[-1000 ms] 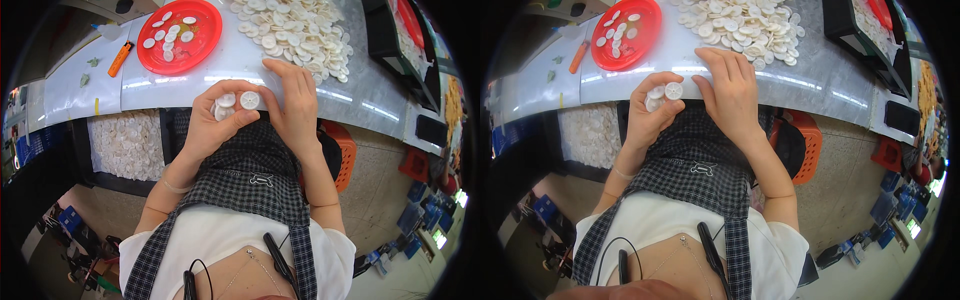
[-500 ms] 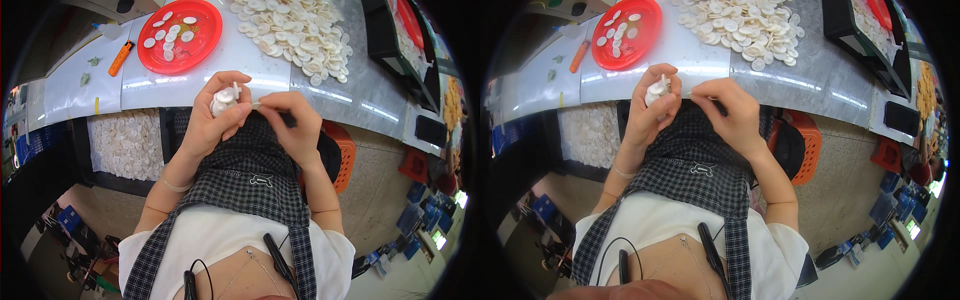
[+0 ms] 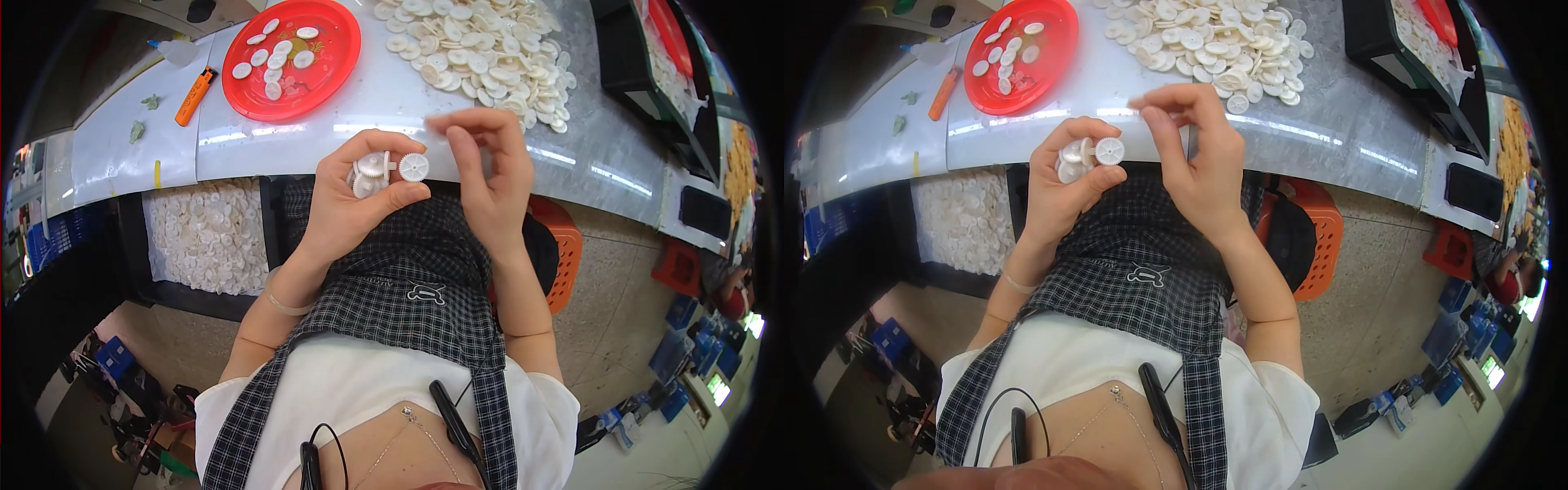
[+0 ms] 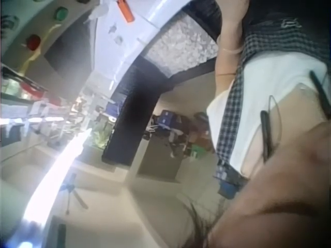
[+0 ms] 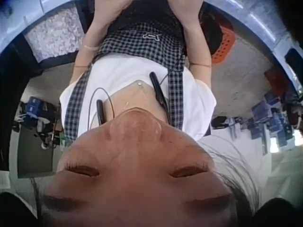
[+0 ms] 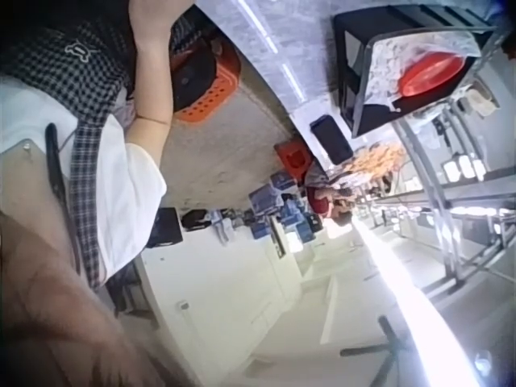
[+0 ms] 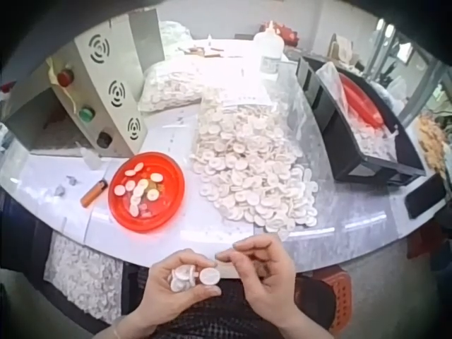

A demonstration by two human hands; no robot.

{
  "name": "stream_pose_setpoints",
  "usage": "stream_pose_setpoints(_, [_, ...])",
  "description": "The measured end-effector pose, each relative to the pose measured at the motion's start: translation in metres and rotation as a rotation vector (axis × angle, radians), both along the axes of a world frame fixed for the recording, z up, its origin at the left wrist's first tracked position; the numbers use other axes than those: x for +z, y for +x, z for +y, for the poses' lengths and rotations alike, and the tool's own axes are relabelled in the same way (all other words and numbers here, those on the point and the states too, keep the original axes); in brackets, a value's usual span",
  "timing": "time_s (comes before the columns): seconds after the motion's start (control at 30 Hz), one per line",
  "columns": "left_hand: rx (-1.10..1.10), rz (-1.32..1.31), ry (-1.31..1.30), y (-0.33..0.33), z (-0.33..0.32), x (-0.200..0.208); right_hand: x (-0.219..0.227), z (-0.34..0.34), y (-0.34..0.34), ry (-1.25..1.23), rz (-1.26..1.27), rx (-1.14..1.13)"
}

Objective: Manually assembling small white plastic components and placing them in a red tray.

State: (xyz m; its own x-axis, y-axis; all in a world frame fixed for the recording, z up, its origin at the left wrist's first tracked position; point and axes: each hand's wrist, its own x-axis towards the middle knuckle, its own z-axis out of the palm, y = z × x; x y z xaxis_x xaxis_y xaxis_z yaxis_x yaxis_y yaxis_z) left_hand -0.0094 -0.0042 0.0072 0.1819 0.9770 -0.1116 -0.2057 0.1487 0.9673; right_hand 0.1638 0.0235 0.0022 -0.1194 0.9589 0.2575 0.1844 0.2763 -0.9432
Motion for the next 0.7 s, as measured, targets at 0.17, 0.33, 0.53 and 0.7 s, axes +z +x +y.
stream_pose_setpoints(0.17, [0.016,-0.059,-0.013,-0.002,0.000,-0.002,-0.009,0.020,-0.005,0.350,-0.501,-0.060])
stream_pose_setpoints(0.33, [0.013,-0.091,-0.057,-0.003,0.001,-0.001,-0.013,0.024,-0.008,0.391,-0.608,-0.050])
stream_pose_setpoints(0.53, [0.169,0.014,-0.085,-0.018,0.010,0.006,-0.014,0.023,-0.007,0.406,-0.600,-0.050])
stream_pose_setpoints(0.7, [0.468,0.283,0.286,-0.056,0.045,0.018,-0.013,0.020,-0.007,0.399,-0.583,-0.060])
